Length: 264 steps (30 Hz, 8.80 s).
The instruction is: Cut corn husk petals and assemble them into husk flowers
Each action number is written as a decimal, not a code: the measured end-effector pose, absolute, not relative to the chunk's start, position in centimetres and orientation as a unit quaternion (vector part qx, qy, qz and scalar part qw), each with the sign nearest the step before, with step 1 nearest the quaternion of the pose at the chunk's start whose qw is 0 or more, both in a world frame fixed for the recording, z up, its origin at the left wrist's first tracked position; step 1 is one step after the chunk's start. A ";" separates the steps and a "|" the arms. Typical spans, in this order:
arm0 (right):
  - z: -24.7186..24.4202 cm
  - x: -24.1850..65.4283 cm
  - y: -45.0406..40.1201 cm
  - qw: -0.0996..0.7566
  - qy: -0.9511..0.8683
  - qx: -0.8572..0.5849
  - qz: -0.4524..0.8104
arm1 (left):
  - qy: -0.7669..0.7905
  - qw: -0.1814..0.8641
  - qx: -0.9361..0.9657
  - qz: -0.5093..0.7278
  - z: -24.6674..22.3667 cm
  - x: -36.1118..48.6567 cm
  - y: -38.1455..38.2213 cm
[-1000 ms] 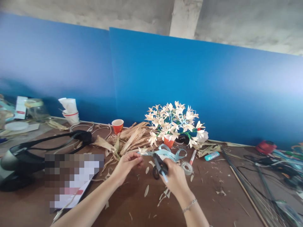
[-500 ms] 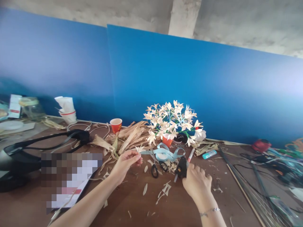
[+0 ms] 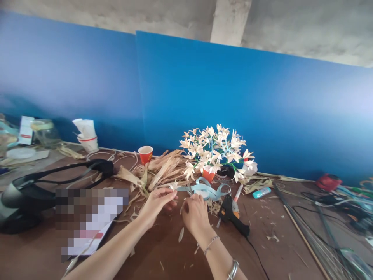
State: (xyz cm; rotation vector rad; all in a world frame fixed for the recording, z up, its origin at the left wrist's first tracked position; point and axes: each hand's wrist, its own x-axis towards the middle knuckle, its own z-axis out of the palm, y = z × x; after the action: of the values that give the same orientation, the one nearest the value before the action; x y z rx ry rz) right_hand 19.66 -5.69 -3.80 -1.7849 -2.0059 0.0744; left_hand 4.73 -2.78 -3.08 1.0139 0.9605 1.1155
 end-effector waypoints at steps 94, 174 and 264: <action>-2.8 18.5 -6.5 0.502 -0.685 -0.528 -0.012 | 0.405 0.655 0.453 0.449 -2.3 5.7 -4.0; -2.9 18.4 -6.9 0.497 -0.700 -0.511 -0.041 | 0.361 0.603 0.536 0.468 -2.3 5.5 -4.4; -1.4 18.6 -9.0 0.510 -0.730 -0.455 -0.016 | 0.385 0.315 0.705 0.505 -3.0 4.9 -4.5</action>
State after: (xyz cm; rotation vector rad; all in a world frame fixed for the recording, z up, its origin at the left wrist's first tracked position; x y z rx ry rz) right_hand 18.64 -8.98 -1.43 -1.0957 -1.7573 -0.0386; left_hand 4.88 -4.48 -3.01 1.8578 1.0137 1.3316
